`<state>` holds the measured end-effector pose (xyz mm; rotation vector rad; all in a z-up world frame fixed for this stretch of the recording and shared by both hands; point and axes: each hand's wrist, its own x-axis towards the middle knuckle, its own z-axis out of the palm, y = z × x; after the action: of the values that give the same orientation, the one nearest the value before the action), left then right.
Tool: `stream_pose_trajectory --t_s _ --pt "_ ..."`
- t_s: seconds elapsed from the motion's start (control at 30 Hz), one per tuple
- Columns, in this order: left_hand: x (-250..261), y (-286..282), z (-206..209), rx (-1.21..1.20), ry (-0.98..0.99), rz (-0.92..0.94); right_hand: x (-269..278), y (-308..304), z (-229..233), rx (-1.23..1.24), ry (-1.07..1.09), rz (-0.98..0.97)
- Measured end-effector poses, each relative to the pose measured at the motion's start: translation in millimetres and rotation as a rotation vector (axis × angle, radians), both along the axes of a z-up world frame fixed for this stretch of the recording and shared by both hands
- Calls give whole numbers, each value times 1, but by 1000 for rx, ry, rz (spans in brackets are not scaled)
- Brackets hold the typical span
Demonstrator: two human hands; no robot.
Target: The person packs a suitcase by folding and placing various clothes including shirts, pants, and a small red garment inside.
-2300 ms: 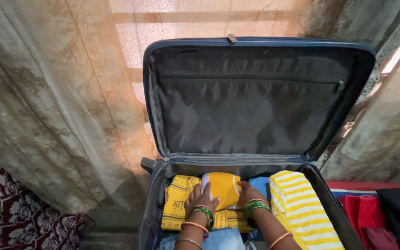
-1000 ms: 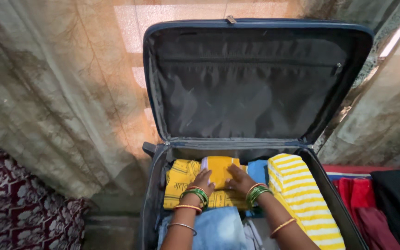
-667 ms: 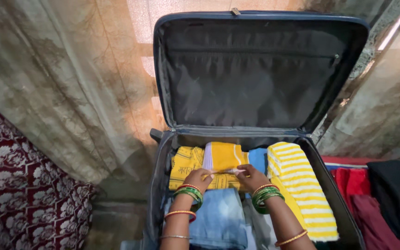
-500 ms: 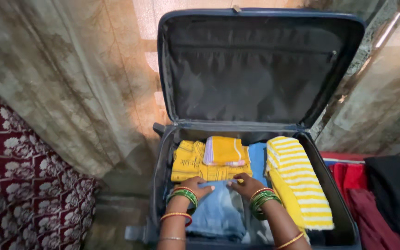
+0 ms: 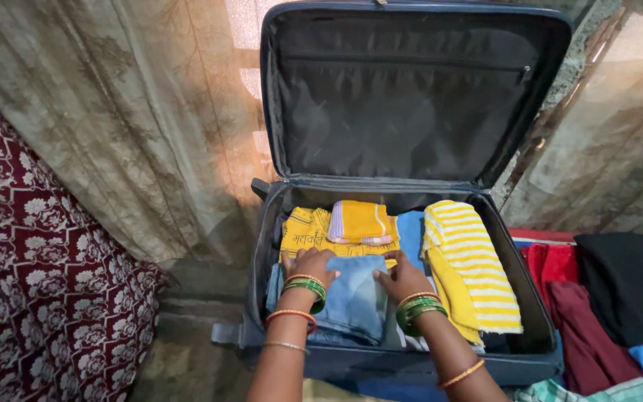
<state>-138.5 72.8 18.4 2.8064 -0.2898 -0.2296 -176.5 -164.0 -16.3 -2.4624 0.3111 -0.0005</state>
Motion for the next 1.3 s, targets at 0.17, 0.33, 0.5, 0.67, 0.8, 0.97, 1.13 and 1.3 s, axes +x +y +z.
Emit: stream_pose_trajectory --t_s 0.17,0.33,0.5,0.67,0.8,0.97,1.13,1.3 --pt "-31 2 23 -12 93 74 -15 7 9 -161 -262 238" --pt "-44 6 17 49 218 66 -24 24 30 -367 120 395" --pt "-37 4 5 95 288 49 -23 27 28 -450 288 420" --pt "-27 2 5 94 368 39 -17 29 26 -425 366 410" --pt "-30 0 8 103 342 44 -14 29 25 -425 368 411" --pt "-31 -11 9 158 306 72 -5 1 -10 -212 92 445" --pt "-39 -52 12 11 274 -23 -11 -29 -15 -63 -199 312" --pt "-55 -85 7 -72 287 -147 -45 -46 37 -418 -245 117"
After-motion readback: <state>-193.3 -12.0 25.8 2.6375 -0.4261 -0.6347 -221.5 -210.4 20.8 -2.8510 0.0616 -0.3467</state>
